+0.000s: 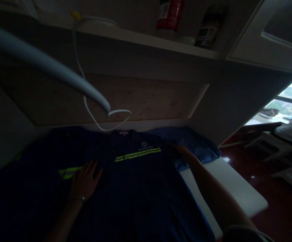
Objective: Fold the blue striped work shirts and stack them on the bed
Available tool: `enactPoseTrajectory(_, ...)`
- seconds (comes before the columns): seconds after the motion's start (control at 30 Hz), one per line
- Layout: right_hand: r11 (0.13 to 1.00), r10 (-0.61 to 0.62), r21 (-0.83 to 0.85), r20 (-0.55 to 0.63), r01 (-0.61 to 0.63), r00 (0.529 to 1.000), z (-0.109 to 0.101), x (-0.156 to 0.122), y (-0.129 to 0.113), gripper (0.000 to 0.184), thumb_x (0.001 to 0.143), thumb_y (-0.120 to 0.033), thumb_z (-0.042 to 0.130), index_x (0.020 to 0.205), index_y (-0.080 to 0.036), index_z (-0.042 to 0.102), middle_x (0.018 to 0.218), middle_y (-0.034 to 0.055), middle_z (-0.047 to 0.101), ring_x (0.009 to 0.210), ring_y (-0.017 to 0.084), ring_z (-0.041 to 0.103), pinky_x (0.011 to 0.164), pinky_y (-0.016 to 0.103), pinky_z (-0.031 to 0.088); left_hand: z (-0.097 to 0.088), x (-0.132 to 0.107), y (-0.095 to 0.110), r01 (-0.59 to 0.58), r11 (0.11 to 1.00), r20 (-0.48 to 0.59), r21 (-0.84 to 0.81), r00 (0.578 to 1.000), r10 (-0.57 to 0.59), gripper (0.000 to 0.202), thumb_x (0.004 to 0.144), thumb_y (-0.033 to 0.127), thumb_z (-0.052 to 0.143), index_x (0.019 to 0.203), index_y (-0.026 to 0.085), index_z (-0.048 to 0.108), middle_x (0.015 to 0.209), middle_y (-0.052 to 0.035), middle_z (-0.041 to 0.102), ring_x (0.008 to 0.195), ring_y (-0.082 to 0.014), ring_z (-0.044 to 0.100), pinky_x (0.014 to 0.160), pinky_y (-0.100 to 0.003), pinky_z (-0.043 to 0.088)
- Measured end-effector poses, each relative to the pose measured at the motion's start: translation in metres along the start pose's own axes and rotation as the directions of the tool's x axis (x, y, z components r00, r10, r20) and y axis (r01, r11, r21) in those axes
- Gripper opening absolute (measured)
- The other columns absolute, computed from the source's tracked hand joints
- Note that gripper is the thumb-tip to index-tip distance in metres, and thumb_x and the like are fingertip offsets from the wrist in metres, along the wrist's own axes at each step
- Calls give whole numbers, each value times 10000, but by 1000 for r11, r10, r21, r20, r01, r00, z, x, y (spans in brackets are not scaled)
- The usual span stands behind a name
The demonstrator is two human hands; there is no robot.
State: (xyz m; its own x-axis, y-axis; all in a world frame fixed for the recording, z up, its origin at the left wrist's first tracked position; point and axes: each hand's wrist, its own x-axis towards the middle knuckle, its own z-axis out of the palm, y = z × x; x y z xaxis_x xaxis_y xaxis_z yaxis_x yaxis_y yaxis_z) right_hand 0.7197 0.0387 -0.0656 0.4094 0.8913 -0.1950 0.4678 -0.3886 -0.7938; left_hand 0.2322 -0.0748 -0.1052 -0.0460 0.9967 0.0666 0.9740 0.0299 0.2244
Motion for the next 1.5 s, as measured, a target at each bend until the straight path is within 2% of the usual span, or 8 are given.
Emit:
enactPoseTrajectory(0.2, 985, -16, -172, -113, -4, 994, -7, 3, -17, 290, 847, -352, 617, 976, -100, 676, 936, 133, 687, 879, 237, 641, 769, 340, 484, 4, 1, 0, 48, 999, -26, 12, 999, -48, 559, 900, 485, 347, 1387, 272, 518, 1528, -88, 419, 1412, -288, 353, 1134, -534, 249)
enactPoseTrajectory(0.33, 872, -330, -420, -125, 251, 936, -2, -21, -36, 328, 918, -386, 533, 1090, -129, 644, 1157, 148, 624, 1046, 257, 601, 875, 333, 441, 8, 2, 0, 69, 996, -29, 49, 997, -67, 610, 906, 517, 311, 1427, 243, 471, 1553, -82, 378, 1425, -279, 332, 1142, -527, 236)
enactPoseTrajectory(0.57, 561, -539, -481, 405, 674, 738, 37, -77, -65, 344, 897, -512, 567, 1047, -222, 679, 1068, 63, 691, 960, 225, 655, 850, 298, 470, 11, 2, -3, 57, 995, 0, 81, 998, -57, 600, 921, 503, 307, 1441, 242, 452, 1567, -72, 347, 1422, -272, 338, 1147, -516, 227)
enactPoseTrajectory(0.73, 811, -450, -273, 277, 518, 849, 52, -59, -74, 539, 927, -601, 469, 1259, -201, 611, 1164, 66, 693, 992, 226, 666, 885, 322, 497, 4, 3, 1, 85, 993, 22, 78, 996, -87, 619, 919, 529, 303, 1443, 233, 446, 1563, -76, 357, 1431, -264, 324, 1153, -506, 230)
enactPoseTrajectory(1.07, 449, -430, -653, 440, 610, 788, 105, -41, -20, 613, 1010, -507, 243, 1508, -161, 332, 1592, 118, 268, 1470, 299, 186, 1153, 613, 66, -3, 0, 7, 83, 992, 84, 99, 992, -91, 627, 941, 505, 292, 1472, 188, 392, 1588, -81, 294, 1455, -286, 273, 1159, -547, 226)
enactPoseTrajectory(1.23, 492, -631, -577, 280, 652, 724, 113, -35, -61, 529, 1021, -411, 228, 1440, -169, 441, 1531, 99, 402, 1402, 246, 340, 1173, 484, 162, -37, 33, 35, 56, 998, -8, -9, 998, -56, 541, 948, 478, 301, 1230, 156, 632, 1341, -113, 611, 1204, -263, 579, 1073, -428, 405)
enactPoseTrajectory(1.37, 457, -673, -521, 328, 721, 663, 136, -18, -93, 520, 1020, -394, 251, 1452, -166, 428, 1555, 86, 364, 1403, 246, 343, 1152, 429, 234, -47, 79, 46, -199, 978, -191, 59, 960, 207, 564, 967, 447, 282, 1326, 111, 559, 1427, -137, 530, 1287, -253, 509, 1121, -379, 360)
enactPoseTrajectory(1.5, 458, -586, -554, 400, 696, 704, 160, 5, -86, 539, 1021, -407, 246, 1479, -165, 395, 1566, 94, 337, 1426, 274, 309, 1152, 481, 217, -22, 107, 21, -99, 981, -61, 165, 992, 110, 574, 970, 408, 261, 1409, 108, 479, 1525, -144, 408, 1390, -287, 395, 1155, -468, 293)
